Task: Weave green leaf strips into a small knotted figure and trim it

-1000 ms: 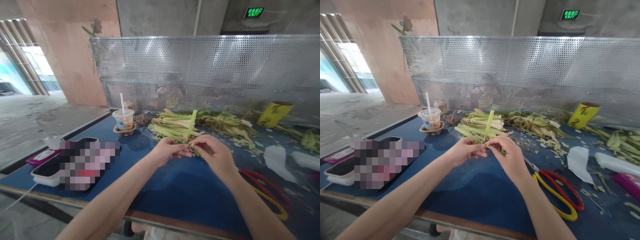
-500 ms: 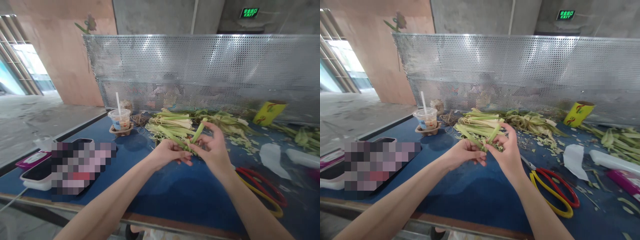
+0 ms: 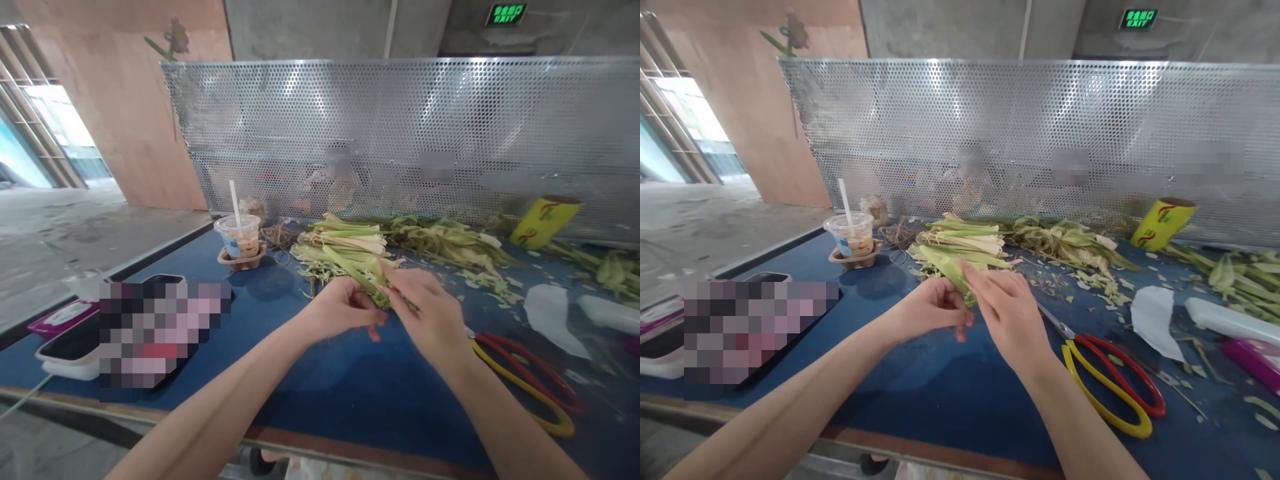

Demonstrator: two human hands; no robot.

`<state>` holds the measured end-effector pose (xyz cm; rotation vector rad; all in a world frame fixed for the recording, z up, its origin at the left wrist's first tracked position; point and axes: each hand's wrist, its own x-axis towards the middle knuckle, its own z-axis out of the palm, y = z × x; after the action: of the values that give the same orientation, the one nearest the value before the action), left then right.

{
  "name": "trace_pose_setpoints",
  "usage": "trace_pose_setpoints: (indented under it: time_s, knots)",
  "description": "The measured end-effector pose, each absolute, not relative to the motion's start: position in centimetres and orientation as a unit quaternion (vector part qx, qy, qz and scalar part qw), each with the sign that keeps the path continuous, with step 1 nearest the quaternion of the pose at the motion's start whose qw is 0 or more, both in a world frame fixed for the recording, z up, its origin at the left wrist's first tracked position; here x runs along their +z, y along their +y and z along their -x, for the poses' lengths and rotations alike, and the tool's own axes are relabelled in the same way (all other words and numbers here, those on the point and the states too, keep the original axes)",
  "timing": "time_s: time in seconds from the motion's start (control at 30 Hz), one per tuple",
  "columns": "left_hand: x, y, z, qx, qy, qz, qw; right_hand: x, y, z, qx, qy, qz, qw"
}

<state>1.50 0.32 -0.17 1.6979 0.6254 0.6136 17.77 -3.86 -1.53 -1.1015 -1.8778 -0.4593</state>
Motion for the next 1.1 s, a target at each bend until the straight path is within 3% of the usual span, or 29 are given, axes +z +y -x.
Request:
trace_pose_setpoints:
  time_s: [0.17,0.6,0.83,1.1]
  knots:
    - [-0.4,0.0,-1.6,0.273,0.287,-0.78,0.485,-1.2,-4.0,-17.7,-0.193,-0.765,0.405,0.462]
    - [0.5,-0.4,-1.6,0.256,0.263,-0.797,0.481,-0.4,-4.4,-18.0,-0.138,-0.781,0.374,0.48]
    - [0.2,0.0,-1.5,0.284,0.289,-0.797,0.447,-0.1,-4.3,-18.1,-0.173,-0.751,0.404,0.492]
    - [0.0,-0.5,-1.8,0.341,0.269,-0.792,0.429,0.0,-4.8,-18.5,-0.078,-0.782,0.401,0.471]
